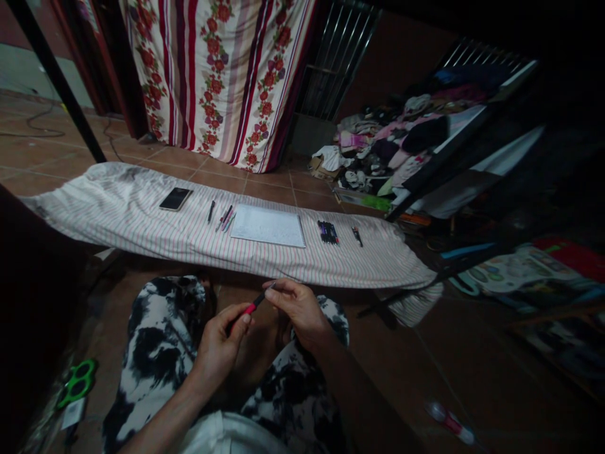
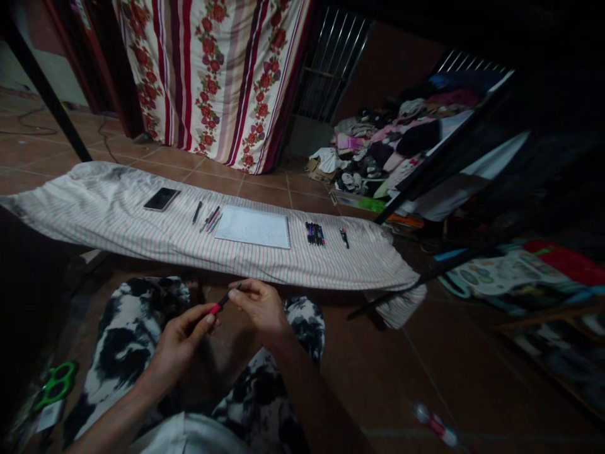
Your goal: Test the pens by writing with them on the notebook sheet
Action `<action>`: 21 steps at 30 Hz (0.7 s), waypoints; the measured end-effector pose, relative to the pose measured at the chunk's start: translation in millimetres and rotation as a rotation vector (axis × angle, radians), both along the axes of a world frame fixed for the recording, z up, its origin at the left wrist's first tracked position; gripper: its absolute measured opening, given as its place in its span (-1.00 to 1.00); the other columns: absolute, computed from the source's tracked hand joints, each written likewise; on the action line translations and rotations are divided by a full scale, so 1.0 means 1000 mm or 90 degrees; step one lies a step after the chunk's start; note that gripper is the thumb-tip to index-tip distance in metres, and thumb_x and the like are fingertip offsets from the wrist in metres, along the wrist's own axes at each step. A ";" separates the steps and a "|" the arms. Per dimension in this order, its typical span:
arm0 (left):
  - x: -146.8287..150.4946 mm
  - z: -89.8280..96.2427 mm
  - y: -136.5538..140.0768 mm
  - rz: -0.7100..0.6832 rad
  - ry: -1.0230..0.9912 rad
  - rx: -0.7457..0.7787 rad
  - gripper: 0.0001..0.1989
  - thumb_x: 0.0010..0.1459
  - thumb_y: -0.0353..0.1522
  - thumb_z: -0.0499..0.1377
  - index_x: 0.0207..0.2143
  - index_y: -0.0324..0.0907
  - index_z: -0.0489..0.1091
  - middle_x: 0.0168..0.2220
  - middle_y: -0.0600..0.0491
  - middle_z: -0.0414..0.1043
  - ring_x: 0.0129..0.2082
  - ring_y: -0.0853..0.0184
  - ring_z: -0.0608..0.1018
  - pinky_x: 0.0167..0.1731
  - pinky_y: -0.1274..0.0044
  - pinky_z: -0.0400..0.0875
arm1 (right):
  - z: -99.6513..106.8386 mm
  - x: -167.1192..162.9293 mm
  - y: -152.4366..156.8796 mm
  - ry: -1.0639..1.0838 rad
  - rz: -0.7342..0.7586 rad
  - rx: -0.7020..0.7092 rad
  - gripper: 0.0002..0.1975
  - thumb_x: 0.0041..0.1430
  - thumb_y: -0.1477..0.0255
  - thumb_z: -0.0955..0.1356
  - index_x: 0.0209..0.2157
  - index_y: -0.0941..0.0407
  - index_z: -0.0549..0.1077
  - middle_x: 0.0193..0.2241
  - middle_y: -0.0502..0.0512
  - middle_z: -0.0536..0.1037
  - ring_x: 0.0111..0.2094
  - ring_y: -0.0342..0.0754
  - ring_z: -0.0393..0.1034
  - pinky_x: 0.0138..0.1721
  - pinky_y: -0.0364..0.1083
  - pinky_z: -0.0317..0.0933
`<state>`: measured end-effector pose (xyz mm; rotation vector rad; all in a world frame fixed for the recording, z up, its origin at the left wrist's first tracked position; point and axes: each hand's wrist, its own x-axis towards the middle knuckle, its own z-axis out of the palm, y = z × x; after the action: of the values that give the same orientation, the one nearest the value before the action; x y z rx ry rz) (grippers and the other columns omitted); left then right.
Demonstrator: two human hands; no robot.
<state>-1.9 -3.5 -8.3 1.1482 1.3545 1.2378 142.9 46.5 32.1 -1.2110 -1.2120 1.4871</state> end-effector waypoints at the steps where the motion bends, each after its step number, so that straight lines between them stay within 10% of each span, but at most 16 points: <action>1: 0.000 0.001 0.000 0.000 -0.006 -0.004 -0.75 -0.06 -0.28 0.16 -0.32 -0.21 0.48 -0.39 0.00 0.51 -0.39 0.28 0.51 -0.33 0.50 0.38 | 0.001 0.000 0.000 0.003 0.005 -0.001 -0.75 -0.22 0.31 0.46 -0.43 0.14 0.52 -0.44 0.02 0.50 -0.50 -0.21 0.27 -0.48 -0.21 0.15; 21: -0.001 -0.005 -0.001 -0.004 -0.038 -0.045 -0.71 -0.08 -0.25 0.18 -0.31 -0.23 0.47 -0.46 0.02 0.50 -0.42 0.29 0.50 -0.35 0.51 0.36 | -0.006 0.002 0.001 -0.007 -0.014 0.018 -0.78 -0.19 0.32 0.45 -0.47 0.16 0.50 -0.55 0.00 0.47 -0.52 -0.19 0.32 -0.51 -0.19 0.20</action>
<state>-2.4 -4.5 -13.1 1.0570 1.3390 1.2010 144.5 47.0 26.4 -1.2127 -1.2192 1.4444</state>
